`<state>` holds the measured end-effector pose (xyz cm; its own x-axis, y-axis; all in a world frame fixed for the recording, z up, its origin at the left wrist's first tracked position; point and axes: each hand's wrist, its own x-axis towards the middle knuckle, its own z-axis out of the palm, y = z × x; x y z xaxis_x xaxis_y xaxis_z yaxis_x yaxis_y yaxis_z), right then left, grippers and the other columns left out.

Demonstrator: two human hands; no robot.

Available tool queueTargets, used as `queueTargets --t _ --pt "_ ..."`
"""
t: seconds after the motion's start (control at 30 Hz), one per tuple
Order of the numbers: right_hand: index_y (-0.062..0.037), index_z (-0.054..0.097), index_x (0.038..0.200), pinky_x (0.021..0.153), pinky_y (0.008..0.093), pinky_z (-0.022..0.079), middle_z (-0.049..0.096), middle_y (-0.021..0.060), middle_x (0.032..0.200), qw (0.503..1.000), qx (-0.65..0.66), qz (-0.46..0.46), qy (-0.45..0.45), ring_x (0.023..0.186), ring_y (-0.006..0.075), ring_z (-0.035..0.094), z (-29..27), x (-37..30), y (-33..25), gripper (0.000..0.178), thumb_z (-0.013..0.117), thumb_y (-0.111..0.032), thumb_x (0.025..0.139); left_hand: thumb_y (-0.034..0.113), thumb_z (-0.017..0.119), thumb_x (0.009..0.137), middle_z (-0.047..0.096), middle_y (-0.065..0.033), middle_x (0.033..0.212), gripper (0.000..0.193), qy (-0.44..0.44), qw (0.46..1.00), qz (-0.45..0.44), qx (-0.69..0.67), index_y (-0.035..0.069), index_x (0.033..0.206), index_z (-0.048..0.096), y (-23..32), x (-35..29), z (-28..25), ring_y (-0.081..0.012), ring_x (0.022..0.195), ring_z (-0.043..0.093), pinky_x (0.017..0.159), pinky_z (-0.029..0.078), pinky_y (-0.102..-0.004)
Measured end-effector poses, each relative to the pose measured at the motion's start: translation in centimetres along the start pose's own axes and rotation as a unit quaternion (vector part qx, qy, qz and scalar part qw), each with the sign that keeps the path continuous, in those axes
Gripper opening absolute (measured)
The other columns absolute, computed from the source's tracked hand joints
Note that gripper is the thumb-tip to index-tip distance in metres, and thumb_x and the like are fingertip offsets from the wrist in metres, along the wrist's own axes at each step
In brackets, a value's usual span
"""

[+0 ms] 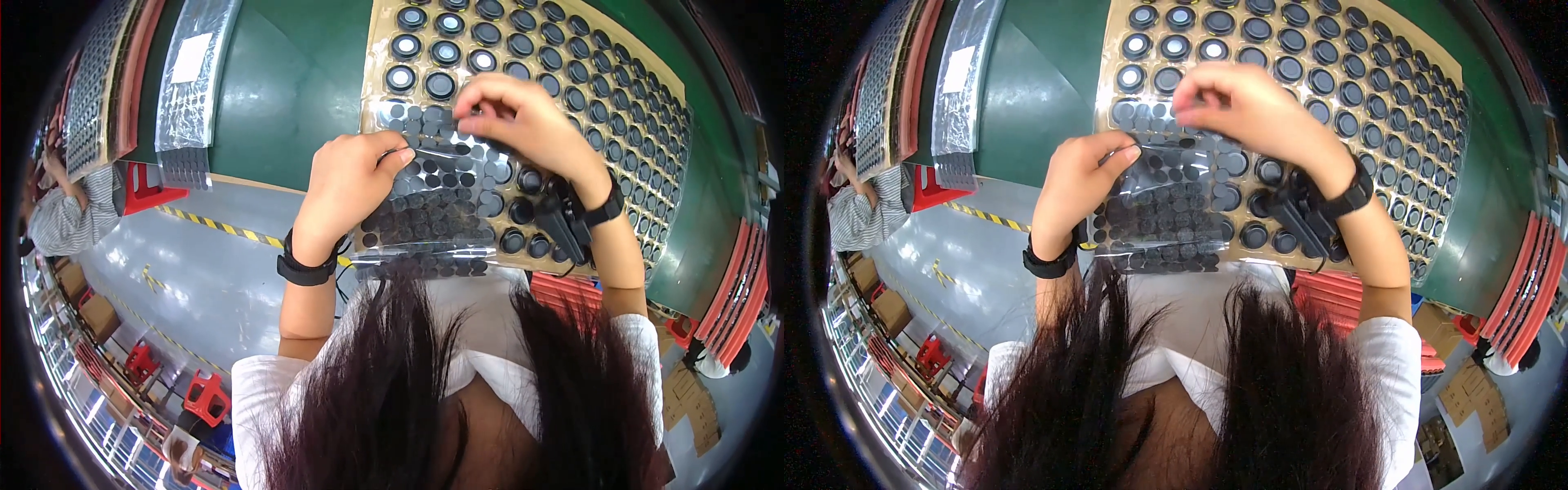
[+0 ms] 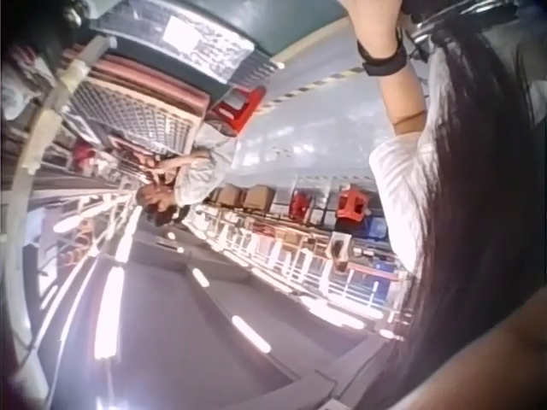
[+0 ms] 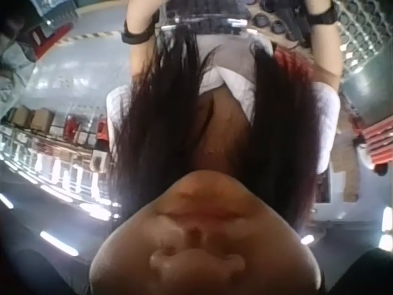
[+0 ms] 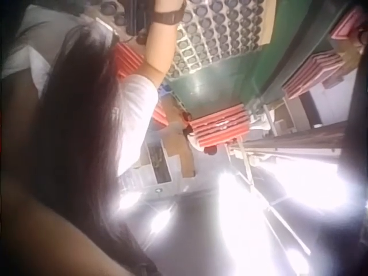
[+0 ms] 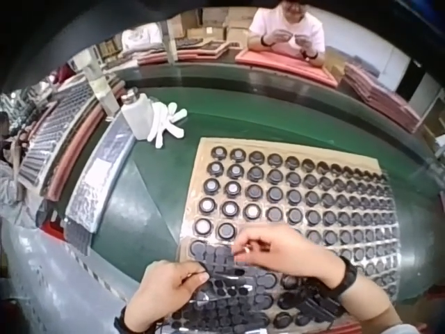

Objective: The person picks up a black component from a tray, peels a small circular sticker from a plastic sheet, and applies it to the component. After repeating this process for several components, the person sets the tray aside and picks up a new tray.

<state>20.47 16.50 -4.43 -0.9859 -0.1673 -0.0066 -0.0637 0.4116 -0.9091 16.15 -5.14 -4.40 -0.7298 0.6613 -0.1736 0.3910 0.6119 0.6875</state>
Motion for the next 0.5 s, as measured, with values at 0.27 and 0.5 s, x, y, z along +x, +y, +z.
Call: queueTargets --t 0.27,0.5 --pt "-0.005 0.058 0.08 0.05 0.0243 0.034 0.05 0.0014 0.066 0.995 -0.049 0.042 -0.071 0.054 0.0106 0.041 0.5 -1.2 -1.5 0.017 0.068 -0.012 0.069 0.025 0.059 0.077 0.056 -0.0119 0.059 0.014 0.018 1.0 0.012 0.015 0.012 0.077 0.062 0.0 0.0 0.2 -0.032 0.057 0.056 0.05 0.043 -0.0387" --pt "-0.0048 0.057 0.078 0.05 0.0267 0.034 0.048 0.0032 0.061 0.996 -0.065 0.042 -0.046 0.052 0.0133 0.041 0.9 -1.3 -1.2 0.018 0.069 -0.011 0.066 0.025 0.059 0.077 0.056 -0.0119 0.059 0.014 0.01 1.0 0.008 0.013 0.012 0.076 0.062 0.1 0.0 0.1 -0.0318 0.058 0.056 0.05 0.043 -0.0384"
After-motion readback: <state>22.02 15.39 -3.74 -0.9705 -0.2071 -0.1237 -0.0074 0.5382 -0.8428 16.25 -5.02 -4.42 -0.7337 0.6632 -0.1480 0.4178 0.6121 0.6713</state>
